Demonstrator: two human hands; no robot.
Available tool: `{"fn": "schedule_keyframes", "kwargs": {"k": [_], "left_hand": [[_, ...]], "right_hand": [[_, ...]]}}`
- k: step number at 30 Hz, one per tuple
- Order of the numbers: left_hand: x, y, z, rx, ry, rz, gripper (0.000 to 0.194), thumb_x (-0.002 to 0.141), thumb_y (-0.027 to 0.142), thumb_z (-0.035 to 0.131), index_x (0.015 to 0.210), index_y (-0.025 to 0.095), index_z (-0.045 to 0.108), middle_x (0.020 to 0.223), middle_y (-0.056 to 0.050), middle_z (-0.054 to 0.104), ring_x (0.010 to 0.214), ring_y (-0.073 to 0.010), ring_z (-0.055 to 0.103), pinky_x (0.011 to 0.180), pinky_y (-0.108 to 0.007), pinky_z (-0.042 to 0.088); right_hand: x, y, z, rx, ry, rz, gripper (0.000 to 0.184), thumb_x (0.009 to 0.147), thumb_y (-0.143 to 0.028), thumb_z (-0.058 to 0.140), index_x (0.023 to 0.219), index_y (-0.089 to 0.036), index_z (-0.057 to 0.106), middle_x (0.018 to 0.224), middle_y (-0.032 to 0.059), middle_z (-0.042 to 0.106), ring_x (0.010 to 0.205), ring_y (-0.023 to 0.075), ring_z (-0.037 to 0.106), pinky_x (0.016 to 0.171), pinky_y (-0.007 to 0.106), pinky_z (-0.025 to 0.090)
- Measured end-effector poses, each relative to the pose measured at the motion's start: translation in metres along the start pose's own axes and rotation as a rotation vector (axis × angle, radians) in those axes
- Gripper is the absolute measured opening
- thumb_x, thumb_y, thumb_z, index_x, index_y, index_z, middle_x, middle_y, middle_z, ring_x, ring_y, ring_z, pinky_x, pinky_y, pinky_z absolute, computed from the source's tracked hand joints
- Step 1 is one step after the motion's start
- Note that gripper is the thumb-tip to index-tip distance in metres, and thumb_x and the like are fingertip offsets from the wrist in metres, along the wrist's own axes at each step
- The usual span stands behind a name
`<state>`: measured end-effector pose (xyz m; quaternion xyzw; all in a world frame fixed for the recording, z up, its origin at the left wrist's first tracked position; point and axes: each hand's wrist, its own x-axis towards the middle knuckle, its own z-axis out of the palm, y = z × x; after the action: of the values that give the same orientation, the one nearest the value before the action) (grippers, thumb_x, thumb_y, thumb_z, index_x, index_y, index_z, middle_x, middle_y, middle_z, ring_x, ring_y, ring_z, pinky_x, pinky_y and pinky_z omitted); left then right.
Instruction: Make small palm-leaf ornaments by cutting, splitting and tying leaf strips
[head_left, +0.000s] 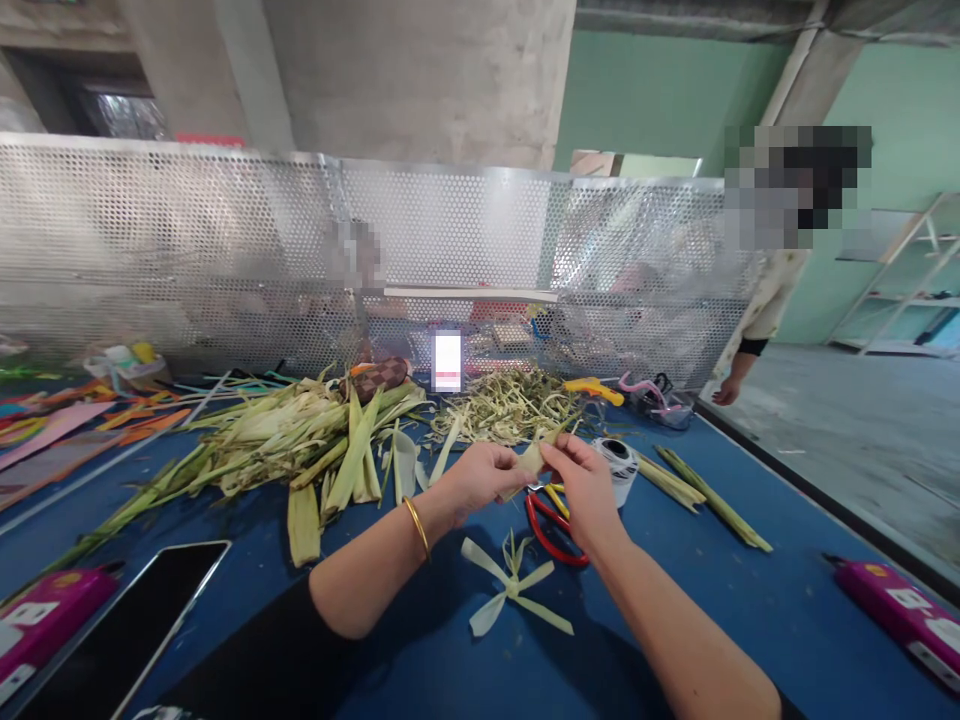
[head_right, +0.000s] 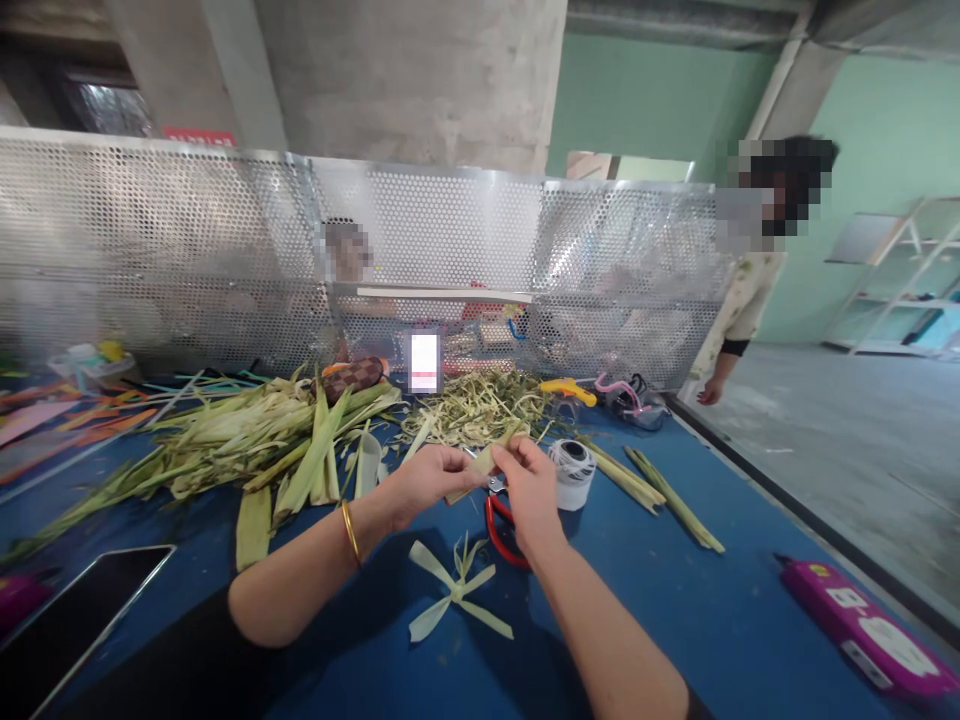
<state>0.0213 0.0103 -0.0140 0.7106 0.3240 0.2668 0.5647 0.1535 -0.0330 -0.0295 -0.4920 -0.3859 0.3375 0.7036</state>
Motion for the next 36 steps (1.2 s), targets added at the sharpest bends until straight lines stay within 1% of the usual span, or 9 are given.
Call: {"fn": "schedule_keyframes", "kwargs": {"k": [3,7,11,13,17,21,26,32,36], "left_hand": [[0.002,-0.005,0.000,0.160,0.021,0.040,0.035,0.062,0.044,0.066,0.053,0.017,0.047,0.050,0.006,0.039,0.049,-0.0077,0.034,0.047,-0.022,0.023],[0.006,-0.010,-0.006,0.352,0.062,0.078,0.027,0.063,0.037,0.065,0.052,0.016,0.051,0.050,0.005,0.043,0.051,-0.0085,0.037,0.049,-0.023,0.023],[0.006,-0.003,-0.017,0.628,0.115,0.100,0.025,0.067,0.036,0.063,0.053,0.016,0.057,0.049,0.004,0.047,0.051,-0.0094,0.040,0.051,-0.024,0.023],[0.004,0.001,-0.019,0.662,0.125,0.144,0.028,0.072,0.041,0.059,0.057,0.016,0.060,0.052,0.003,0.051,0.053,-0.0100,0.041,0.051,-0.024,0.023],[0.002,0.002,-0.009,0.619,0.178,0.217,0.031,0.080,0.037,0.049,0.057,0.018,0.054,0.054,0.002,0.052,0.056,-0.0118,0.044,0.053,-0.024,0.025],[0.002,-0.005,0.005,0.516,0.269,0.166,0.030,0.083,0.027,0.042,0.055,0.020,0.046,0.054,0.001,0.052,0.058,-0.0143,0.048,0.057,-0.025,0.029],[0.002,-0.008,0.011,0.491,0.366,0.156,0.024,0.082,0.024,0.045,0.058,0.020,0.048,0.059,0.001,0.053,0.060,-0.0147,0.048,0.059,-0.025,0.030],[0.002,-0.005,0.008,0.419,0.371,0.197,0.029,0.080,0.032,0.052,0.054,0.019,0.047,0.054,0.003,0.048,0.057,-0.0126,0.044,0.056,-0.024,0.030],[0.000,-0.002,0.010,0.187,0.242,0.096,0.021,0.075,0.034,0.057,0.063,0.018,0.050,0.057,0.003,0.054,0.053,-0.0116,0.050,0.054,-0.023,0.035]], "right_hand": [[0.002,0.003,-0.001,-0.001,0.050,-0.013,0.025,0.061,-0.037,0.069,0.055,-0.018,0.053,0.050,-0.0059,0.050,0.050,0.0098,0.043,0.048,0.023,0.033],[0.006,0.005,-0.004,-0.015,0.131,-0.017,0.023,0.062,-0.038,0.068,0.059,-0.018,0.056,0.055,-0.0049,0.053,0.055,0.0114,0.046,0.050,0.023,0.035],[0.007,0.006,-0.004,-0.045,0.121,-0.021,0.024,0.061,-0.038,0.069,0.060,-0.017,0.057,0.055,-0.0036,0.054,0.056,0.0122,0.048,0.052,0.024,0.037],[0.005,0.008,-0.002,-0.059,0.099,-0.034,0.024,0.062,-0.038,0.069,0.062,-0.017,0.058,0.055,-0.0035,0.055,0.056,0.0119,0.047,0.053,0.024,0.037],[0.000,0.014,0.001,-0.105,0.049,-0.053,0.023,0.065,-0.038,0.069,0.062,-0.017,0.060,0.055,-0.0032,0.056,0.056,0.0119,0.047,0.055,0.025,0.037],[-0.003,0.017,0.002,-0.145,0.004,-0.080,0.018,0.066,-0.035,0.068,0.065,-0.017,0.064,0.060,-0.0013,0.061,0.061,0.0140,0.050,0.059,0.026,0.038],[-0.002,0.017,0.001,-0.172,0.027,-0.097,0.016,0.066,-0.034,0.068,0.064,-0.018,0.064,0.060,-0.0021,0.059,0.060,0.0140,0.048,0.059,0.025,0.038],[0.000,0.018,-0.001,-0.138,0.020,-0.066,0.028,0.075,-0.043,0.057,0.060,-0.019,0.056,0.056,-0.0015,0.056,0.058,0.0146,0.050,0.057,0.026,0.040],[-0.003,0.016,0.001,-0.174,0.011,-0.088,0.028,0.077,-0.041,0.054,0.059,-0.019,0.052,0.055,-0.0030,0.050,0.057,0.0133,0.047,0.056,0.025,0.039]]}}
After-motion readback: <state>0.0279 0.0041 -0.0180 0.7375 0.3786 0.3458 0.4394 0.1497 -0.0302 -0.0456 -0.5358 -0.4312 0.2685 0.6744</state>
